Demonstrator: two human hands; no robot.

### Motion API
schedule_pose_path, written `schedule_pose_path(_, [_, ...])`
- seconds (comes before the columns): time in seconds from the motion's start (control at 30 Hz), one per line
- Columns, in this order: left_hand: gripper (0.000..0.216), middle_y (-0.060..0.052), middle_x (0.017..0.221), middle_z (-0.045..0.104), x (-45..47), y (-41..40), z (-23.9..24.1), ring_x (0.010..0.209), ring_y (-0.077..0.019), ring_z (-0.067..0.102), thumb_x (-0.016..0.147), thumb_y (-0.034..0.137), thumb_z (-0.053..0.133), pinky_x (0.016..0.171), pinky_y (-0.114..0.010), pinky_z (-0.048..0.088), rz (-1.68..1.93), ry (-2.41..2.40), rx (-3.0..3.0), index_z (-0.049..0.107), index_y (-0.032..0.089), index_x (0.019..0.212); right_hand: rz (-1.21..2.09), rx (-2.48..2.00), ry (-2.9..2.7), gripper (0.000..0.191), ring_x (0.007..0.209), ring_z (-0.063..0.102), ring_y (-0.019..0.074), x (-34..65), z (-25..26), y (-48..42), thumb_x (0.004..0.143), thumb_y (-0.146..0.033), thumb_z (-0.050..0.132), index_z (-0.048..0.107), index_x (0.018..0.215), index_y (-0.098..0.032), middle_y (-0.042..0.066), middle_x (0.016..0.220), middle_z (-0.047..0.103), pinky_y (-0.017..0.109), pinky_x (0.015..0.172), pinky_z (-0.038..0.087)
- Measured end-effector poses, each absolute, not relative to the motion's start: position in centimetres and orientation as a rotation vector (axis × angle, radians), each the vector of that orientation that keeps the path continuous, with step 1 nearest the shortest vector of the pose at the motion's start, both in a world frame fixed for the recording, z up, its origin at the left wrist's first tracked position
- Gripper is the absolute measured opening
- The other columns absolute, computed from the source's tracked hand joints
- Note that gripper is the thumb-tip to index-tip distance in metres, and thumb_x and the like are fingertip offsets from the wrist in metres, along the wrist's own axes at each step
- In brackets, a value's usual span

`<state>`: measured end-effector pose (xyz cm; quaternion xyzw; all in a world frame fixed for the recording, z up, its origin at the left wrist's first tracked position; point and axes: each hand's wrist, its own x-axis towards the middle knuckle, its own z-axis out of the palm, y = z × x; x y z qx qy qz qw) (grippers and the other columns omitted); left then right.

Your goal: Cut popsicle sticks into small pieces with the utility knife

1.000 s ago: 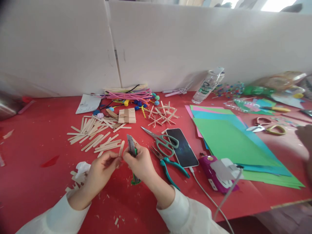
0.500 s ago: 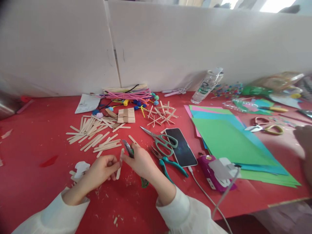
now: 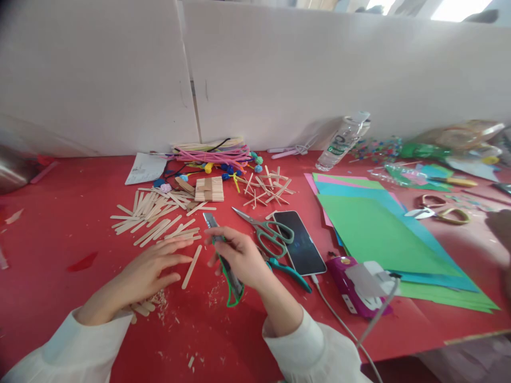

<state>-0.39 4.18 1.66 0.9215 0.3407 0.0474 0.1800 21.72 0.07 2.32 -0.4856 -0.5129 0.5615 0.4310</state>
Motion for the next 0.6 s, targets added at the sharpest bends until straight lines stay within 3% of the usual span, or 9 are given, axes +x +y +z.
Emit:
schedule_pose_path(0.07, [0.040, -0.001, 0.141, 0.040, -0.5, 4.2, 1.1, 0.132, -0.0261, 0.030, 0.078, 0.029, 0.061, 0.104, -0.044, 0.030, 0.119, 0.891, 2.635, 0.057, 0.031, 0.117, 1.447, -1.101, -1.073, 0.036, 0.059, 0.062, 0.0148, 22.3, 3.0, 0.1, 0.076, -0.033, 0.046, 0.056, 0.108, -0.018, 0.009, 0.099, 0.063, 0.028, 0.049, 0.051])
schedule_pose_path(0.2, [0.049, -0.003, 0.139, 0.042, 0.8, 3.5, -0.4, 0.132, -0.0262, 0.029, 0.079, 0.033, 0.060, 0.102, -0.043, 0.034, 0.098, 0.956, 2.657, 0.049, 0.027, 0.127, 1.426, -1.009, -1.030, 0.053, 0.083, 0.064, 0.0224, 23.3, 3.6, -0.1, 0.075, -0.039, 0.035, 0.050, 0.122, -0.019, 0.012, 0.107, 0.063, 0.038, 0.072, 0.052])
schedule_pose_path(0.33, [0.053, -0.011, 0.139, 0.041, 2.3, 2.9, -1.2, 0.131, -0.0295, 0.031, 0.081, 0.040, 0.056, 0.105, -0.045, 0.031, 0.145, 1.157, 2.715, 0.047, 0.017, 0.129, 1.378, -0.936, -1.151, 0.054, 0.093, 0.061, 0.0217, 23.3, 3.0, -0.2, 0.073, -0.037, 0.055, 0.048, 0.125, -0.025, 0.007, 0.103, 0.063, 0.037, 0.082, 0.048])
schedule_pose_path(0.43, [0.062, -0.013, 0.141, 0.037, 2.3, 2.9, -1.4, 0.132, -0.0293, 0.027, 0.082, 0.051, 0.049, 0.106, -0.045, 0.029, 0.251, 1.170, 2.734, 0.041, 0.015, 0.132, 1.226, -1.064, -1.282, 0.040, 0.085, 0.061, 0.0198, 22.8, 2.6, 0.0, 0.070, -0.034, 0.066, 0.057, 0.108, -0.025, 0.003, 0.090, 0.064, 0.034, 0.079, 0.048])
schedule_pose_path(0.53, [0.053, -0.012, 0.142, 0.036, 2.1, 3.1, -1.4, 0.134, -0.0263, 0.023, 0.088, 0.044, 0.041, 0.107, -0.044, 0.027, 0.263, 1.120, 2.742, 0.040, 0.014, 0.132, 1.142, -1.269, -1.429, 0.023, 0.083, 0.060, 0.0204, 22.3, 2.3, 0.4, 0.074, -0.038, 0.059, 0.061, 0.088, -0.021, 0.004, 0.085, 0.065, 0.035, 0.078, 0.046])
schedule_pose_path(0.6, [0.048, -0.010, 0.142, 0.036, 2.0, 3.2, -1.4, 0.134, -0.0264, 0.023, 0.088, 0.037, 0.044, 0.108, -0.044, 0.026, 0.225, 1.090, 2.735, 0.042, 0.015, 0.131, 1.151, -1.340, -1.465, 0.020, 0.081, 0.060, 0.0194, 22.0, 2.0, 0.5, 0.076, -0.036, 0.053, 0.058, 0.087, -0.021, 0.003, 0.083, 0.065, 0.035, 0.077, 0.046])
